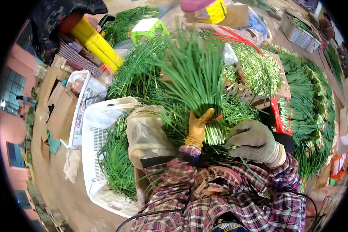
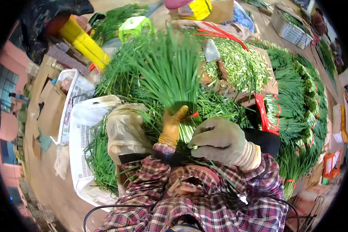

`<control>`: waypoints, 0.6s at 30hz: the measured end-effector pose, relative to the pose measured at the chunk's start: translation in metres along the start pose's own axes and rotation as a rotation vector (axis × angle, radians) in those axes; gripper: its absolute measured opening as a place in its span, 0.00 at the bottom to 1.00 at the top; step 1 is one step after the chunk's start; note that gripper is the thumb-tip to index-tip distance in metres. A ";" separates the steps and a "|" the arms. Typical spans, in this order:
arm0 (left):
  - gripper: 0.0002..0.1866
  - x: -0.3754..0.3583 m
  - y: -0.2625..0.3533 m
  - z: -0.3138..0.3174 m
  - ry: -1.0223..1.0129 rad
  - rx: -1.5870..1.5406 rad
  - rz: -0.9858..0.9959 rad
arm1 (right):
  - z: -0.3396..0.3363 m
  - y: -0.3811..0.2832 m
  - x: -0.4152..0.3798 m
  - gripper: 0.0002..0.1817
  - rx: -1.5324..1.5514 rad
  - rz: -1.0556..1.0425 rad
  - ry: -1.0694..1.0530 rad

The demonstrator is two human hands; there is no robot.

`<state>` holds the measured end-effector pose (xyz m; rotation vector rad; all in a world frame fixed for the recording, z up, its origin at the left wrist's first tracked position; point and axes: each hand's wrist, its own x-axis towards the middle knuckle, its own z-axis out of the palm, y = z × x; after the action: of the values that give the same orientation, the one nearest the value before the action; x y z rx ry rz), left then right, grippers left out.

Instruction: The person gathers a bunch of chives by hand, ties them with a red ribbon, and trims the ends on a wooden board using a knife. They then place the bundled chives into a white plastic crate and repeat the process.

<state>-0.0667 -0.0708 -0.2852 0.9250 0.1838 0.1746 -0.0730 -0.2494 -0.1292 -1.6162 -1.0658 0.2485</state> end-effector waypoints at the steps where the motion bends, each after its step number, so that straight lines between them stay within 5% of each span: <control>1: 0.24 0.003 -0.003 -0.004 -0.001 0.001 -0.037 | 0.000 0.000 0.004 0.10 -0.071 0.047 -0.058; 4: 0.30 0.004 -0.017 -0.009 0.027 0.056 -0.002 | 0.002 0.000 0.030 0.09 -0.030 0.157 -0.123; 6: 0.37 0.009 -0.026 -0.018 0.170 0.246 -0.130 | 0.002 -0.008 0.059 0.08 0.114 0.401 -0.278; 7: 0.41 0.027 -0.085 -0.048 0.331 0.589 -0.126 | 0.005 -0.008 0.071 0.09 0.239 0.581 -0.329; 8: 0.41 0.027 -0.091 -0.052 0.322 0.607 -0.080 | 0.013 -0.007 0.078 0.09 0.233 0.574 -0.332; 11: 0.41 0.020 -0.070 -0.044 0.234 0.469 -0.021 | 0.036 0.005 0.095 0.10 -0.067 0.132 -0.452; 16: 0.42 0.020 -0.055 -0.041 0.160 0.346 -0.025 | 0.044 -0.002 0.130 0.10 0.189 0.225 -0.174; 18: 0.42 0.019 -0.051 -0.037 0.125 0.391 0.027 | 0.053 -0.005 0.151 0.08 -0.104 -0.105 -0.172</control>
<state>-0.0534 -0.0678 -0.3502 1.3066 0.3294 0.2263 -0.0236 -0.1023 -0.0886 -1.6473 -1.3104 0.2693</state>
